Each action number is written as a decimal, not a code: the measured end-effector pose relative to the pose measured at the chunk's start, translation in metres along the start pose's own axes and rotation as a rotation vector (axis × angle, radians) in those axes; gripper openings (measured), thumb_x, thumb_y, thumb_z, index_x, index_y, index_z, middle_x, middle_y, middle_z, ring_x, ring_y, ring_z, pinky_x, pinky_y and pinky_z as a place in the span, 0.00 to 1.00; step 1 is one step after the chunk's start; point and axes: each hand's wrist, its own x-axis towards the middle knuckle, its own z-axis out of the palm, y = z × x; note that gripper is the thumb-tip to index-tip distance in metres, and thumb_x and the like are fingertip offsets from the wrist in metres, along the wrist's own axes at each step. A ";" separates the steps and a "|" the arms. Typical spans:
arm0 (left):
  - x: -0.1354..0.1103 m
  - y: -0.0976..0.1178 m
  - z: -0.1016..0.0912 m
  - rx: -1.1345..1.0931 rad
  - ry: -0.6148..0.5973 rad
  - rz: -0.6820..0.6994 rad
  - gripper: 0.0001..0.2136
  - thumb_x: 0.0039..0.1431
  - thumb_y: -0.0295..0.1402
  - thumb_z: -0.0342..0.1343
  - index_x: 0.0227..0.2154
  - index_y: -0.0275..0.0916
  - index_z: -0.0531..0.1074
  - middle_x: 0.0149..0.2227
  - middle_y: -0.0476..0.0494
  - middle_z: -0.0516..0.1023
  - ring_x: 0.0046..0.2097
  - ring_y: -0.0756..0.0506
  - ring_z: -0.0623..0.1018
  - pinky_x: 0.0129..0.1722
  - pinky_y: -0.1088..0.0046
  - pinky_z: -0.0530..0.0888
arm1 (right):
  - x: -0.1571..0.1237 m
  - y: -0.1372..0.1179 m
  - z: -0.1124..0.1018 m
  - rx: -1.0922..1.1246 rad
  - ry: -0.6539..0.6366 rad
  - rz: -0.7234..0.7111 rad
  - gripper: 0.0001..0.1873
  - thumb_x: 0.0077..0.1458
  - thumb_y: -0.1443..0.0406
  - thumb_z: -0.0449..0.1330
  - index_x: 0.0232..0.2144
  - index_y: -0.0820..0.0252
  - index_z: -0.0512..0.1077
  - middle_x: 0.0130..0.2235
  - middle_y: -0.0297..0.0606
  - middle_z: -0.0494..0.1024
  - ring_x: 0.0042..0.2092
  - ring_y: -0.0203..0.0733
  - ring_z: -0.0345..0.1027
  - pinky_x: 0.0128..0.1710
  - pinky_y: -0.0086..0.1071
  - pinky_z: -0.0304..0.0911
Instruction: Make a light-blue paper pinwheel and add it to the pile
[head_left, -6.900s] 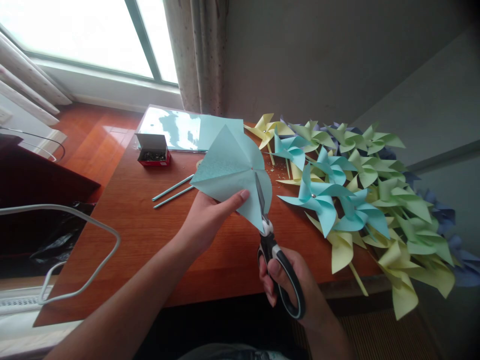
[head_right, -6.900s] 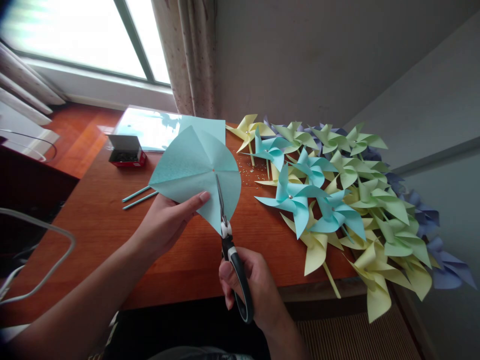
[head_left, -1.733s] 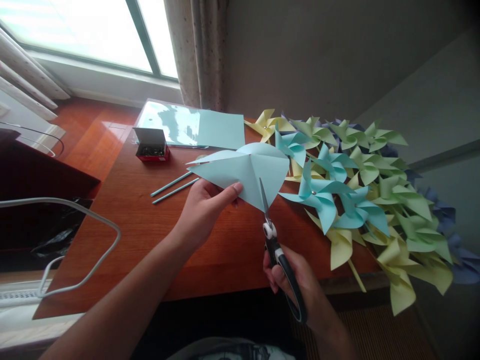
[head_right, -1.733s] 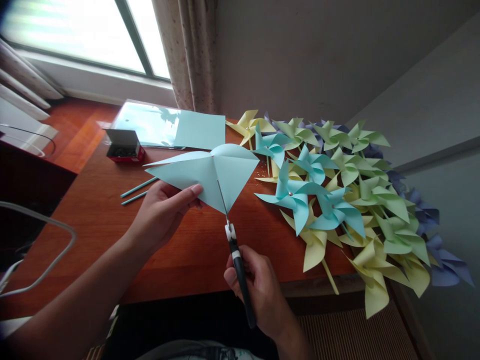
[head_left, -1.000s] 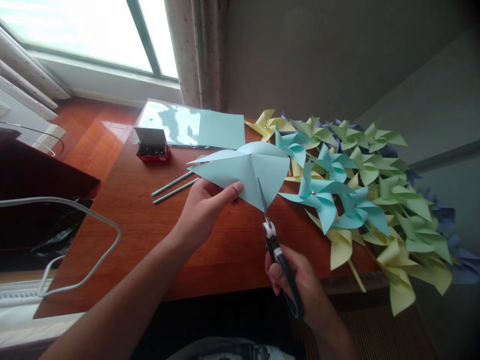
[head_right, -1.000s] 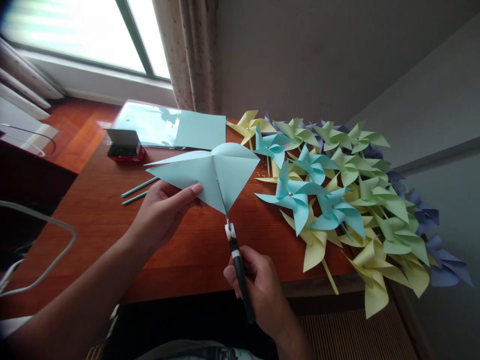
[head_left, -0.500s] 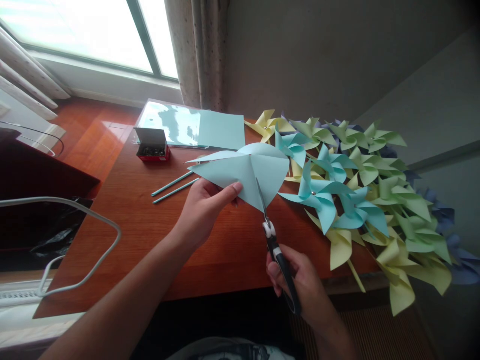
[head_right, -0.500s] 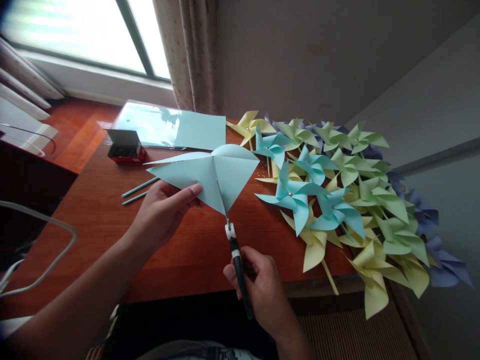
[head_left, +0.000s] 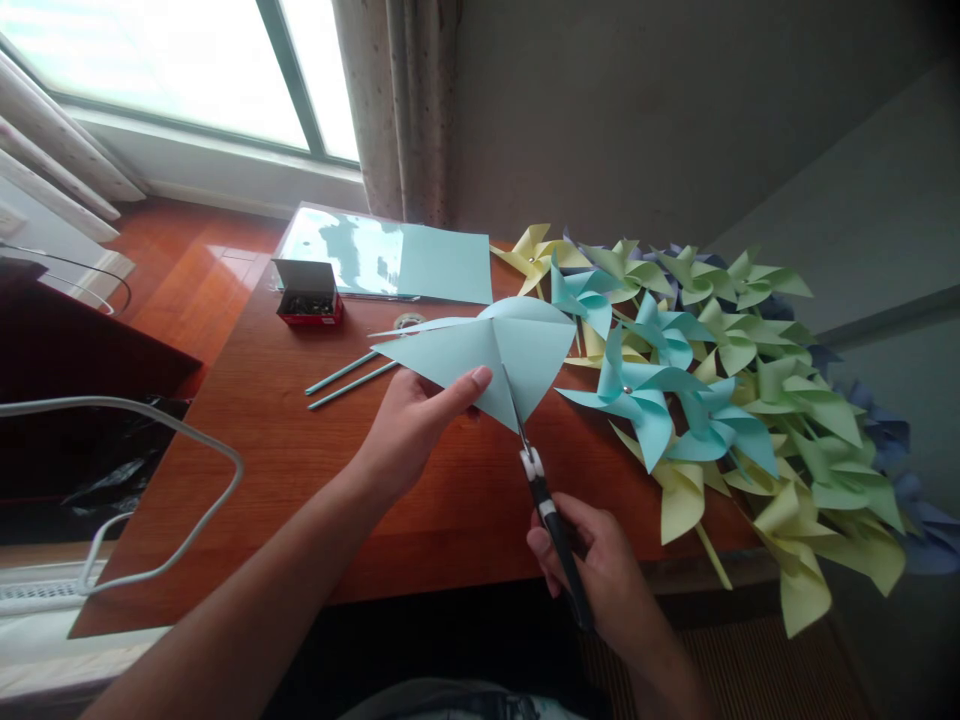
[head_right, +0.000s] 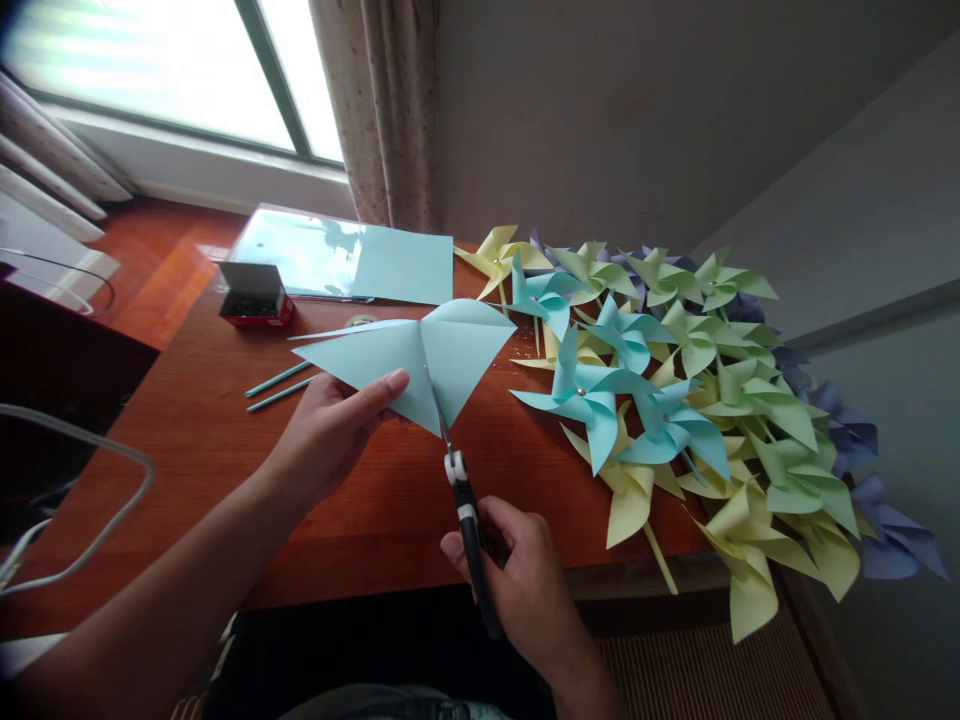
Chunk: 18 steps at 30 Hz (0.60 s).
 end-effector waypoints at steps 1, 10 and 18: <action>0.000 -0.001 0.000 0.008 0.003 -0.005 0.12 0.51 0.36 0.69 0.35 0.36 0.77 0.31 0.47 0.78 0.31 0.48 0.75 0.30 0.73 0.72 | 0.000 0.000 0.001 0.006 -0.004 0.003 0.21 0.56 0.49 0.66 0.30 0.60 0.69 0.23 0.28 0.67 0.23 0.33 0.61 0.22 0.27 0.55; -0.001 -0.005 -0.002 0.051 -0.035 -0.029 0.12 0.52 0.35 0.69 0.36 0.35 0.78 0.32 0.46 0.79 0.33 0.47 0.75 0.33 0.72 0.73 | -0.003 -0.008 0.006 0.125 -0.058 -0.010 0.26 0.58 0.43 0.61 0.33 0.60 0.67 0.25 0.28 0.63 0.25 0.32 0.56 0.25 0.28 0.56; -0.003 -0.004 -0.001 0.081 -0.083 -0.034 0.11 0.54 0.36 0.68 0.35 0.35 0.78 0.32 0.44 0.79 0.34 0.46 0.76 0.33 0.72 0.74 | 0.001 -0.010 0.008 0.115 -0.051 -0.031 0.27 0.58 0.42 0.60 0.33 0.61 0.67 0.25 0.28 0.64 0.25 0.32 0.58 0.25 0.28 0.56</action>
